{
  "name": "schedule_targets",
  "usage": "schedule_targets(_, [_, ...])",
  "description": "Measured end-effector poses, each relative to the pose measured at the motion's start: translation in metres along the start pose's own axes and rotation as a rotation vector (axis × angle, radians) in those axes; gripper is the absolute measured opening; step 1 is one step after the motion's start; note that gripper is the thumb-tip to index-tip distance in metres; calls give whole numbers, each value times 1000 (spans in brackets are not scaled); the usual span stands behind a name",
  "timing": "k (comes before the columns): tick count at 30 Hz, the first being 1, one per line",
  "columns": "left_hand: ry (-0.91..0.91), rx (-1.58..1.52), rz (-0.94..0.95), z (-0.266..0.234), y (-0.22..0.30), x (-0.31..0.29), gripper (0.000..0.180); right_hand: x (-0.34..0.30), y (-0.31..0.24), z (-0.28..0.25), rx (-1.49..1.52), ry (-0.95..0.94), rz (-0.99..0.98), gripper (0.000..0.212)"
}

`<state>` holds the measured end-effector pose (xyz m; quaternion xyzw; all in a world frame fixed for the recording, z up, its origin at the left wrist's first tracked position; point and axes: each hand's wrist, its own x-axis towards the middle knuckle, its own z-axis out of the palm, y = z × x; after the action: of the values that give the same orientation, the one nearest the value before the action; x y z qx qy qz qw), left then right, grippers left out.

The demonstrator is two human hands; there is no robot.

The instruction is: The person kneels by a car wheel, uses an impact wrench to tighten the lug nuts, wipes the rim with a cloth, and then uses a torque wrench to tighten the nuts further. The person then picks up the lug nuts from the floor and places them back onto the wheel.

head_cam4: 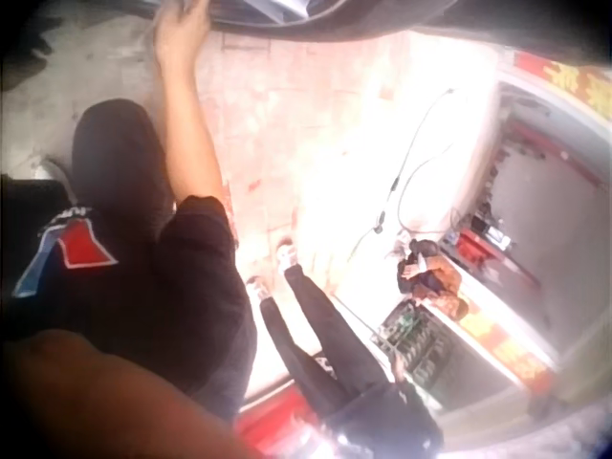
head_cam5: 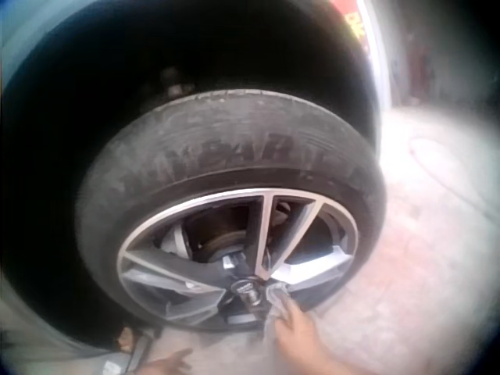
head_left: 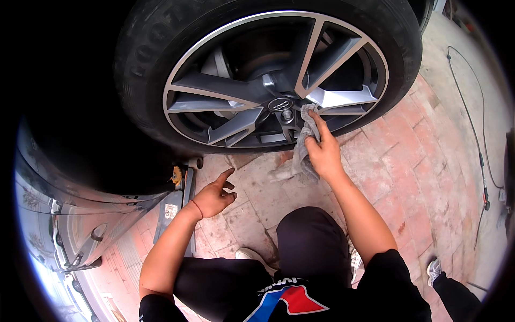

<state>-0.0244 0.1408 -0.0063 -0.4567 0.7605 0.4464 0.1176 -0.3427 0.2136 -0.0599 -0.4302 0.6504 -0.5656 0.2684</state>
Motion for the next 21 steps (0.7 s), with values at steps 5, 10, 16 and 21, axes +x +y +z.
schedule_targets(5, [9, -81, 0, 2, 4, -1, 75, 22, -7, 33, -759, -80, 56, 85])
schedule_targets(10, [46, -77, 51, -2, 0, 5, 76, 34, 1, 60, 467, 64, 227, 76])
schedule_targets(16, [-24, -133, 79, -7, 11, 9, 77, 15, -33, 38, 1408, -32, 344, 51])
schedule_targets(21, [-4, -109, 55, -3, -3, 5, 77, 4, -53, 63, 1197, 93, 170, 57])
